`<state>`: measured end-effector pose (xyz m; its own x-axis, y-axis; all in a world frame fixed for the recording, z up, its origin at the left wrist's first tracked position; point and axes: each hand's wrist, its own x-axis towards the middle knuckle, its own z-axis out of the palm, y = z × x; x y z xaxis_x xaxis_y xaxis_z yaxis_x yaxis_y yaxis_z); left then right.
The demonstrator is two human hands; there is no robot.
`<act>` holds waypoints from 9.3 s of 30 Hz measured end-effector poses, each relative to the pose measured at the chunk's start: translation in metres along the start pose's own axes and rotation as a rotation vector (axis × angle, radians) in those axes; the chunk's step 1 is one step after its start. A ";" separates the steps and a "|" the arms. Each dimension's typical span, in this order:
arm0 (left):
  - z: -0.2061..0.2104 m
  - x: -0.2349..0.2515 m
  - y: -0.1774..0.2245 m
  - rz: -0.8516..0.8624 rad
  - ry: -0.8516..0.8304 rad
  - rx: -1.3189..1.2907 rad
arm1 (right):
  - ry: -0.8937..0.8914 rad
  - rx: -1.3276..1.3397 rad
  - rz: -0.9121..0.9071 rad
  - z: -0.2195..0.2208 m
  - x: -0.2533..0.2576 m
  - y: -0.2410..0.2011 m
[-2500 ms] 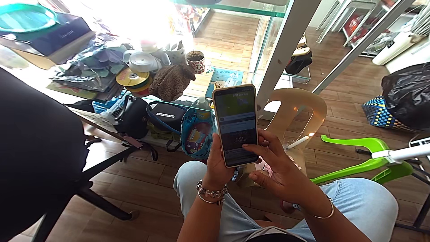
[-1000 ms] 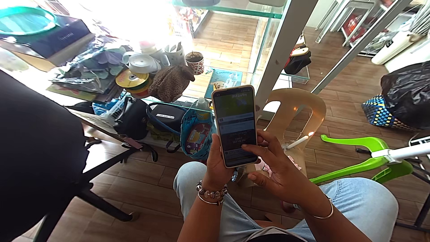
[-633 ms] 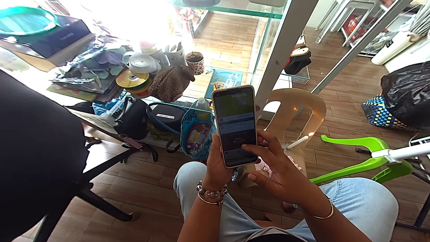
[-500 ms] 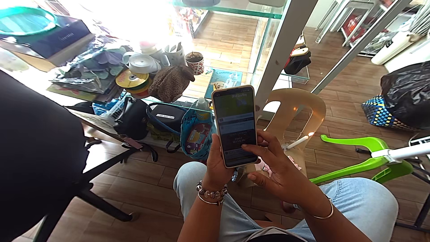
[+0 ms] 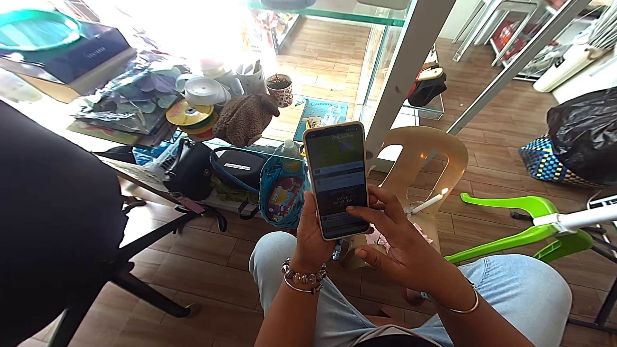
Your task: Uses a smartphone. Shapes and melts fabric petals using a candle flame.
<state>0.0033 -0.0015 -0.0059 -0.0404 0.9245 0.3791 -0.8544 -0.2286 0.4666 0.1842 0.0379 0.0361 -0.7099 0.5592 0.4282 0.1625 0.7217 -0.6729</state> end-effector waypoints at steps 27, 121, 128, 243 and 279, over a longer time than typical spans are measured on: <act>-0.001 0.001 0.000 -0.004 -0.010 0.006 | -0.011 0.002 0.014 -0.001 0.000 0.000; 0.000 -0.001 0.001 0.004 0.002 0.013 | 0.016 -0.101 0.010 0.009 0.000 -0.004; 0.000 0.000 0.001 0.003 -0.008 0.017 | 0.007 -0.109 0.010 0.008 0.001 -0.004; 0.004 0.000 -0.078 -0.482 -0.053 -0.081 | 0.146 0.939 0.539 -0.048 -0.033 0.040; -0.001 0.025 -0.149 -0.573 0.052 -0.022 | 0.341 1.021 0.706 -0.073 -0.074 0.101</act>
<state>0.1288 0.0562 -0.0669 0.4071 0.9129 0.0303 -0.7579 0.3191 0.5691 0.3035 0.0993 -0.0200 -0.4507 0.8747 -0.1780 -0.2730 -0.3249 -0.9055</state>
